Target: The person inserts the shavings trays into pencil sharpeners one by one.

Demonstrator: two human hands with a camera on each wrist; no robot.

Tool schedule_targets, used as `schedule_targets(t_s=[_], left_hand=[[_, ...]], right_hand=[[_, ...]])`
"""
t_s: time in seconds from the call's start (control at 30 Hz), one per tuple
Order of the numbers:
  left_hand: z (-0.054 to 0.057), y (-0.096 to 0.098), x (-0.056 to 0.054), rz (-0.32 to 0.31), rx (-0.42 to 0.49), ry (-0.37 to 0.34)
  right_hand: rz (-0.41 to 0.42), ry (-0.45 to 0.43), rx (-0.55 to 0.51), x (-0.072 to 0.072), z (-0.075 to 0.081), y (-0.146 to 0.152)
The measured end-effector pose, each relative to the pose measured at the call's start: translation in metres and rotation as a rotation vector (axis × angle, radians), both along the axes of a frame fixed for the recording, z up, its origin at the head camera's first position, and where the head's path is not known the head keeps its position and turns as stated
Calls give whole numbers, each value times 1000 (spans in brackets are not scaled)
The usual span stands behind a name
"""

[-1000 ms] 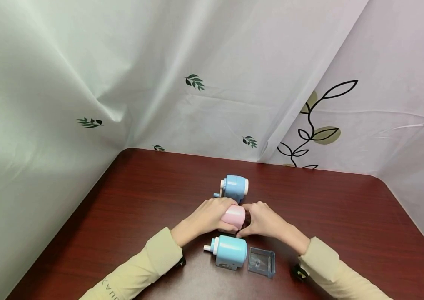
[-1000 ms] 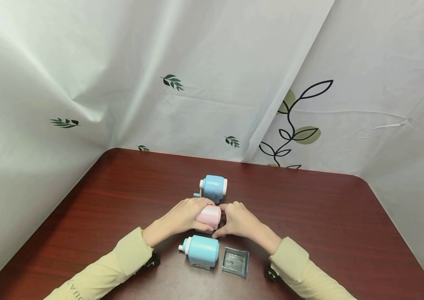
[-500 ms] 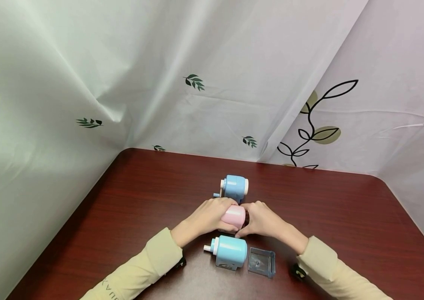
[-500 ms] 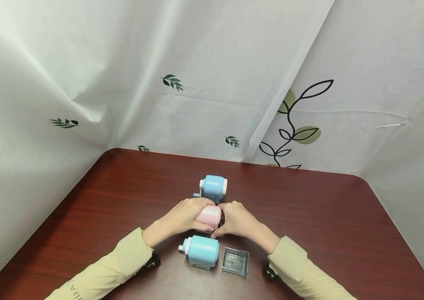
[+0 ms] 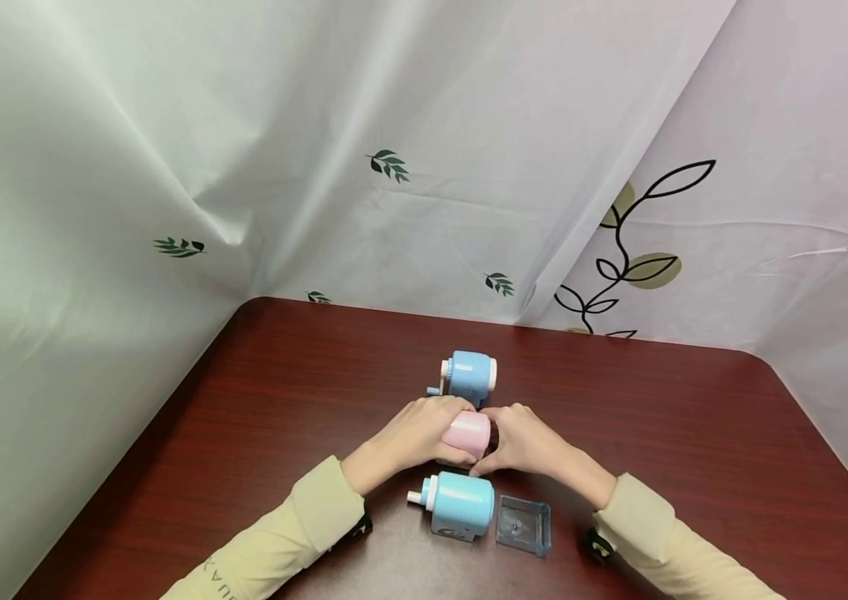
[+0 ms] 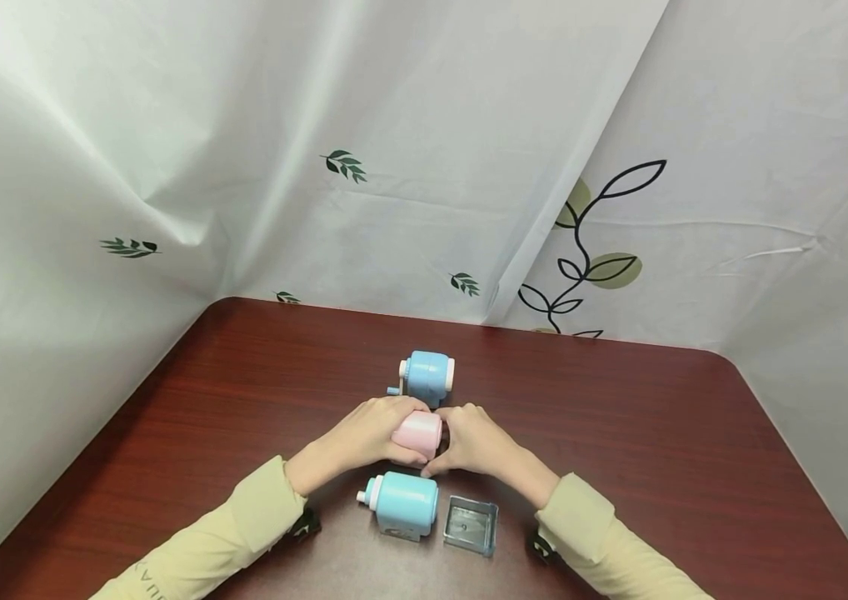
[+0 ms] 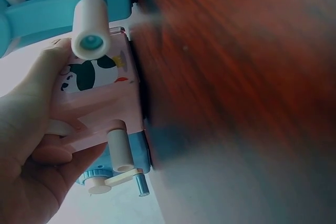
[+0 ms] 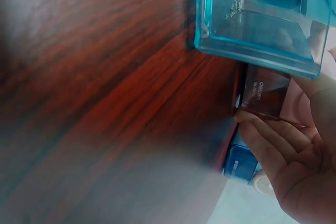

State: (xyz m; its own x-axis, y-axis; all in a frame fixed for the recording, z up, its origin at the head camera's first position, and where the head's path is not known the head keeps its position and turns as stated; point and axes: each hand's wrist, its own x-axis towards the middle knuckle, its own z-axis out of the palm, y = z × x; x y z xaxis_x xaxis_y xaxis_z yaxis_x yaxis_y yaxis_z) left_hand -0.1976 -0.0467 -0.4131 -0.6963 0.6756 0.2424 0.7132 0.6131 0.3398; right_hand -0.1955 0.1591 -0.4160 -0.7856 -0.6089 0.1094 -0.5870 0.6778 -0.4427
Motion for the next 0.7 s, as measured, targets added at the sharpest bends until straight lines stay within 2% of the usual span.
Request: schedule_targets(t_s=[0.3,0.7], left_hand=[[0,-1,1,1,-2,-13],[0,-1,0,-2,5,-22]], right_hand=[[24,-41,-22,1,1,4],[11,-28,-37,2,0,1]])
